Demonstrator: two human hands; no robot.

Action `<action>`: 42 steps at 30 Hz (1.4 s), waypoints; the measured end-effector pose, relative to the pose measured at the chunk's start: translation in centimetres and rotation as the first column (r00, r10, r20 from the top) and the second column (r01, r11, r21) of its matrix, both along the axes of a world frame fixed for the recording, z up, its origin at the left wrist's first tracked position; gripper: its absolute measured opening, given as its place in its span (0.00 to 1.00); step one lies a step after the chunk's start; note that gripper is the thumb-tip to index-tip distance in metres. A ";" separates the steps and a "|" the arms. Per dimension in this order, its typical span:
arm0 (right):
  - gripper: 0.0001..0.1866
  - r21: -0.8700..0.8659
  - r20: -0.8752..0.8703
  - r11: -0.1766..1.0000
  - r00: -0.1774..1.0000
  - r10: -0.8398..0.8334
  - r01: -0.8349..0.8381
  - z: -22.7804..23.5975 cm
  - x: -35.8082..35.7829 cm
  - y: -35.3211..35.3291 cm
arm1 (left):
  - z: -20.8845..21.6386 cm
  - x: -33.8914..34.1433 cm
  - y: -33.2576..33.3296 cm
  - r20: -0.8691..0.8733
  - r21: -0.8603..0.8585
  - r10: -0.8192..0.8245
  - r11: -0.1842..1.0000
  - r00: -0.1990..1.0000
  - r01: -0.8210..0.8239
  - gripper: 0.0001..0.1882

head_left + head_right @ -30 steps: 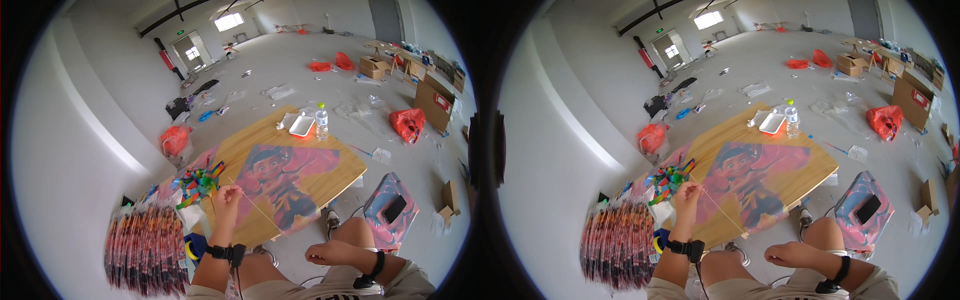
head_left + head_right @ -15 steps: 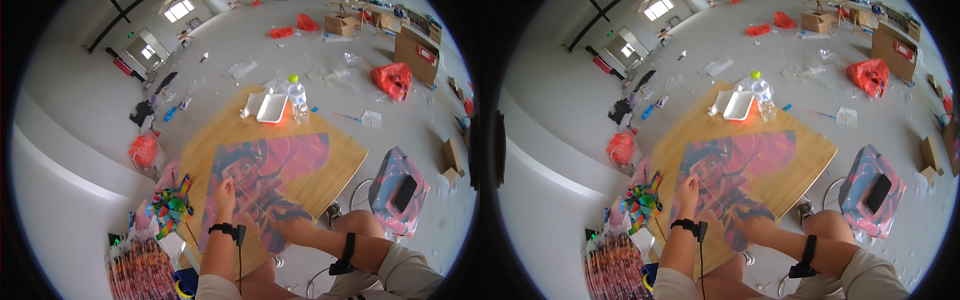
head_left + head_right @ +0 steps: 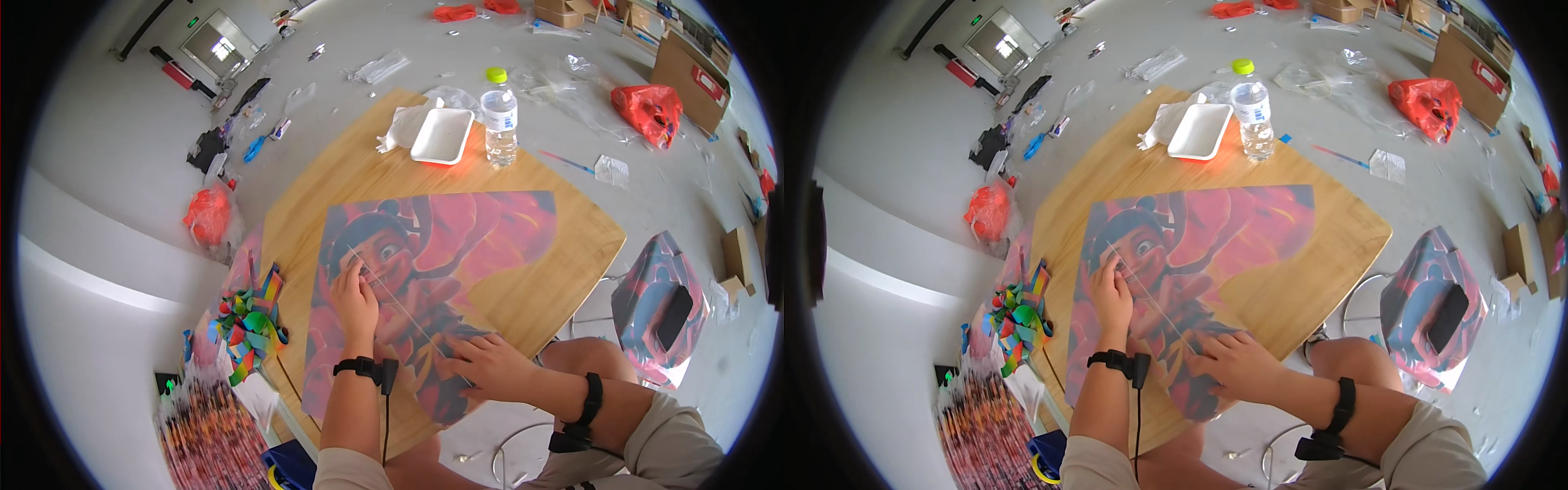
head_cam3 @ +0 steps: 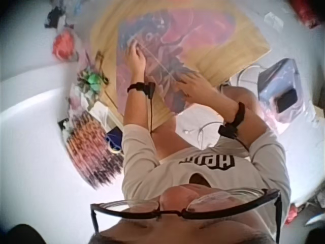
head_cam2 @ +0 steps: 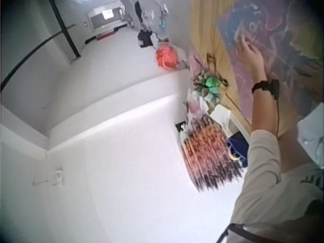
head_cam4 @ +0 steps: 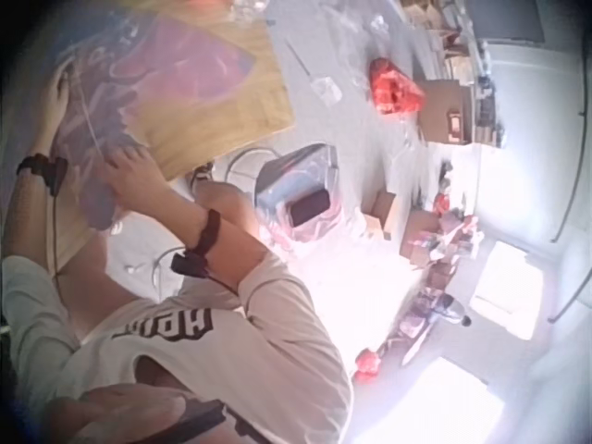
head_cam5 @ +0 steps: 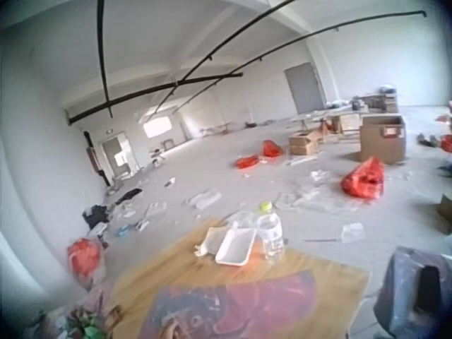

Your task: Folding a printed kite and placing it into a clear plastic sleeve.

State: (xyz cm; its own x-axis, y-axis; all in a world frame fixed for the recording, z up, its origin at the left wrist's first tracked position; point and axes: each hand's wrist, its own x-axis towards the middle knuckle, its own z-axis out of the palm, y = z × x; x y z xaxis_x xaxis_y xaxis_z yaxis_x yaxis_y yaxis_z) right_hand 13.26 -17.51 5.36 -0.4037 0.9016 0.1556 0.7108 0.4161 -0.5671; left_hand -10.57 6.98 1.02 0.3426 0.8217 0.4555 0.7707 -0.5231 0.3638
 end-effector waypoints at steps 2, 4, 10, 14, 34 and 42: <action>0.39 -0.027 -0.019 0.999 1.000 0.024 -0.025 0.0 0.5 0.1 | 0.5 -0.1 0.0 -0.039 0.000 -0.025 1.000 0.999 0.025 0.20; 0.39 -0.034 -0.032 0.998 0.999 0.043 -0.045 0.0 0.8 0.3 | 1.1 0.5 -0.4 -0.078 0.014 -0.018 1.000 0.997 0.019 0.21; 0.37 -0.038 -0.034 0.997 0.998 0.060 -0.062 0.0 0.6 0.7 | 0.7 0.4 -0.5 -0.075 -0.009 0.076 0.997 0.994 -0.077 0.24; 0.37 -0.060 -0.033 0.996 0.998 0.058 -0.060 0.2 0.8 0.8 | 0.9 0.9 -0.5 -0.239 0.002 0.073 0.997 0.968 -0.074 0.25; 0.31 -0.050 -0.045 0.998 0.998 0.044 -0.046 0.1 0.7 0.6 | 0.9 0.8 -0.6 -0.136 -0.014 0.043 0.999 0.990 -0.045 0.23; 0.31 -0.054 -0.034 0.997 0.998 0.044 -0.046 0.3 0.6 0.6 | 0.7 0.7 -0.4 -0.122 -0.024 0.035 0.999 0.992 -0.038 0.25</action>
State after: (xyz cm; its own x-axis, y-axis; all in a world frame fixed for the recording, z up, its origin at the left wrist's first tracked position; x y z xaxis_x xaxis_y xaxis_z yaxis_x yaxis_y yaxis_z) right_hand 13.90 -16.88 5.61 -0.4394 0.8902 0.1202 0.6729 0.4148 -0.6125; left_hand -9.92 6.55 1.77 0.3637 0.8458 0.3904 0.8282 -0.4854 0.2801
